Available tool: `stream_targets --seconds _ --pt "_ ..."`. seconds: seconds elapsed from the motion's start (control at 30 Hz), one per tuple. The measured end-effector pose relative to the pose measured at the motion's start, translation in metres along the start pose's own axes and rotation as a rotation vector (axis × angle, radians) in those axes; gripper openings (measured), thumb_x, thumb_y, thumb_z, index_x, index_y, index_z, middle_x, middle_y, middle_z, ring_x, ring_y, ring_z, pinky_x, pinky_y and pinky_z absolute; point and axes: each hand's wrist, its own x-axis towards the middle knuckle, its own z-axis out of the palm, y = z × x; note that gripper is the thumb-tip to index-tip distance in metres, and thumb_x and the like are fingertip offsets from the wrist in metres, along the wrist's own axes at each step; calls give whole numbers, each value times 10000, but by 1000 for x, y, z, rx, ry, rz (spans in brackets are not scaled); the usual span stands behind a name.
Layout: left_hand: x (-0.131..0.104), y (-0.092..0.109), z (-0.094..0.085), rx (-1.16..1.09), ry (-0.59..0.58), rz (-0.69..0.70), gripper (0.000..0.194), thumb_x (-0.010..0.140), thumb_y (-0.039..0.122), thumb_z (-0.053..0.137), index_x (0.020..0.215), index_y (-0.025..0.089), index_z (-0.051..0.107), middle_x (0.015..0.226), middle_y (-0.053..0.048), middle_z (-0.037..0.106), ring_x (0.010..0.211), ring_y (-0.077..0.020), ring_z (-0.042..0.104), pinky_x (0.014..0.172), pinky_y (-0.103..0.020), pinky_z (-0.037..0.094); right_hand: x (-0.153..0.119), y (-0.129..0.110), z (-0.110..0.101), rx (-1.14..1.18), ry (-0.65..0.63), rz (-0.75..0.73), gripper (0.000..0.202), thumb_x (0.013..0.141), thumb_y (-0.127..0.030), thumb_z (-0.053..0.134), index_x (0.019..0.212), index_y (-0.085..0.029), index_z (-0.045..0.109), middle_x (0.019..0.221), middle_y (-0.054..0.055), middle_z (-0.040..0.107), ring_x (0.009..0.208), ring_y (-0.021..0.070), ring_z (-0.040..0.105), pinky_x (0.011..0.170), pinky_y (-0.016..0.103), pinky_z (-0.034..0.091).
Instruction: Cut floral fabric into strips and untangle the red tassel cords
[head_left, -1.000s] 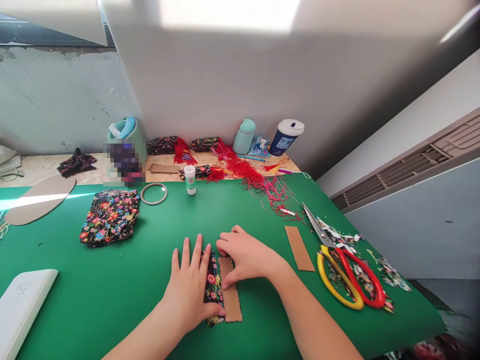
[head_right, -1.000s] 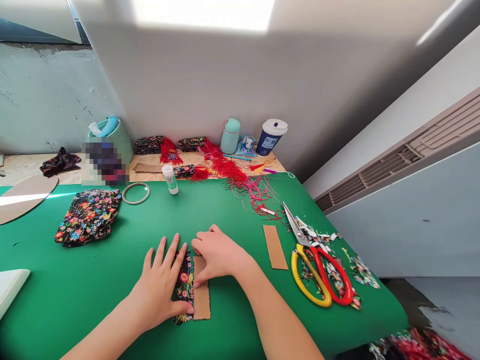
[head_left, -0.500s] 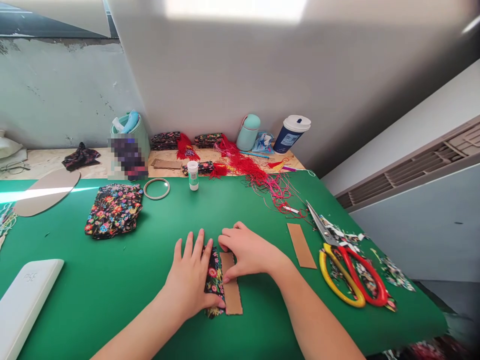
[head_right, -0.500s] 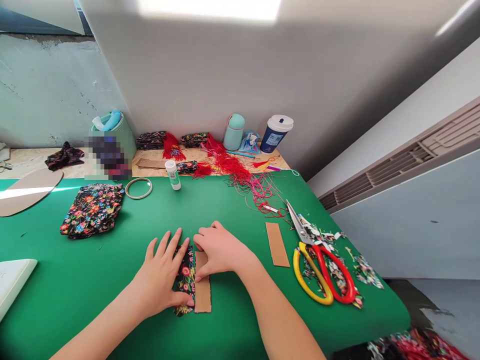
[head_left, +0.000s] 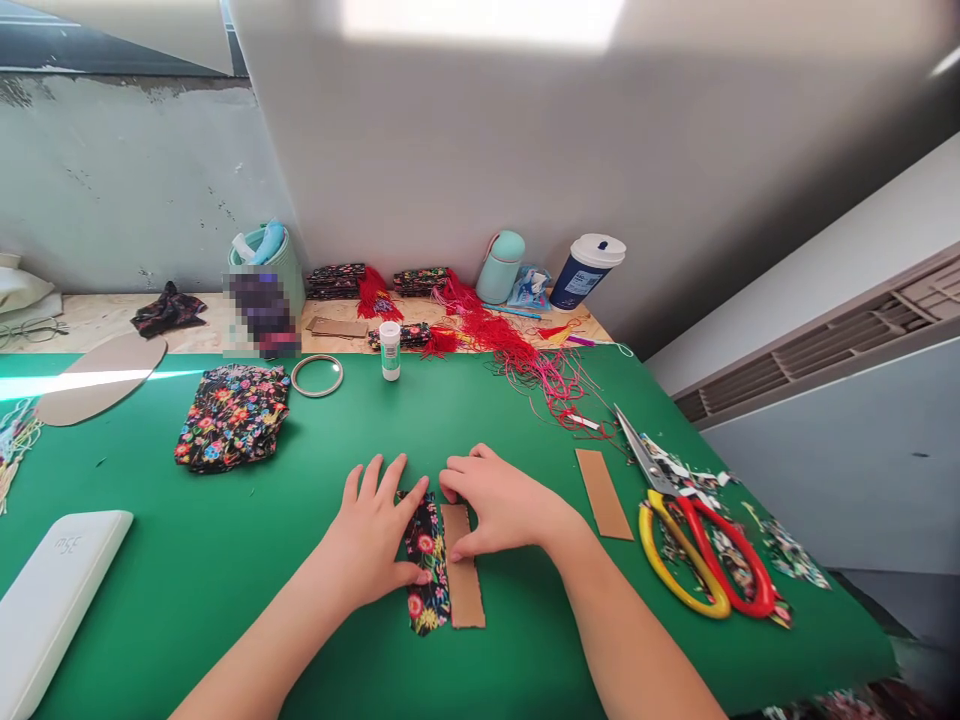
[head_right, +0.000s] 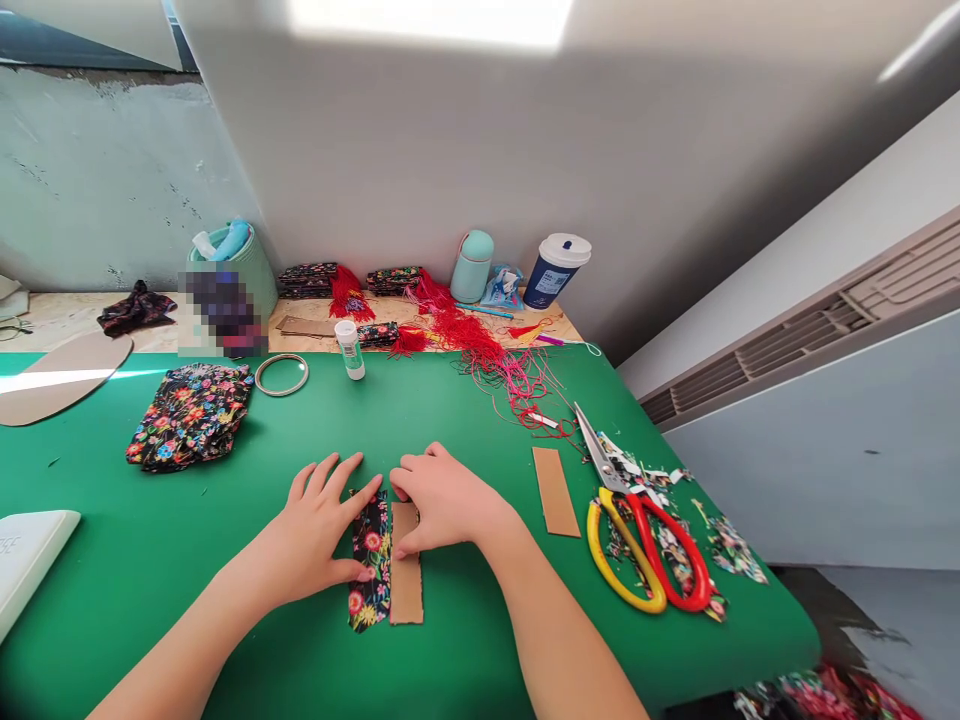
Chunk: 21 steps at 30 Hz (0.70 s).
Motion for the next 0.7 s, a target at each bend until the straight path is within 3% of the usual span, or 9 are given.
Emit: stream_targets --seconds 0.2,0.27,0.33,0.43,0.53,0.6,0.7 --pt "-1 -1 -3 -8 -29 35 923 589 496 757 1403 280 379 1552 -138 133 1390 -418 156 1079 -599 199 -1 -1 -3 9 19 14 466 557 -579 735 739 -203 529 765 5 590 693 176 529 749 339 382" --pt "-1 -2 -3 -11 -9 62 922 611 512 738 1414 259 361 1552 -147 120 1395 -407 148 1082 -594 201 -1 3 -5 49 63 61 456 600 -598 712 764 -208 541 757 1 606 704 181 547 728 331 387" --pt "0 -3 -2 -9 37 65 860 689 517 681 1426 239 338 1550 -150 127 1398 -392 154 1086 -583 207 0 12 -7 94 196 167 407 706 -595 634 806 -210 547 786 17 623 727 192 566 709 330 401" --pt "3 -4 -2 10 98 32 748 781 496 603 1427 225 340 1543 -148 168 1394 -378 186 1085 -565 229 2 38 -7 141 552 390 314 855 -500 475 912 -198 539 913 84 629 825 230 584 747 357 436" --pt "6 -4 -2 43 124 0 705 815 474 575 1426 212 342 1534 -148 203 1385 -372 219 1084 -553 243 3 73 -5 76 847 607 358 870 -447 428 1034 -144 527 1056 178 581 1018 300 542 889 413 418" --pt "7 -4 -2 61 122 -10 691 828 475 555 1427 204 342 1528 -146 223 1382 -367 232 1088 -546 242 3 94 -3 -19 910 760 484 842 -461 457 1152 -90 488 1178 234 524 1122 352 484 954 459 378" --pt "8 -3 -2 76 94 -21 686 831 474 549 1424 193 350 1522 -143 244 1379 -367 241 1093 -539 240 8 117 -1 -62 868 862 706 807 -509 498 1308 -29 370 1359 267 401 1269 370 367 1035 470 313"
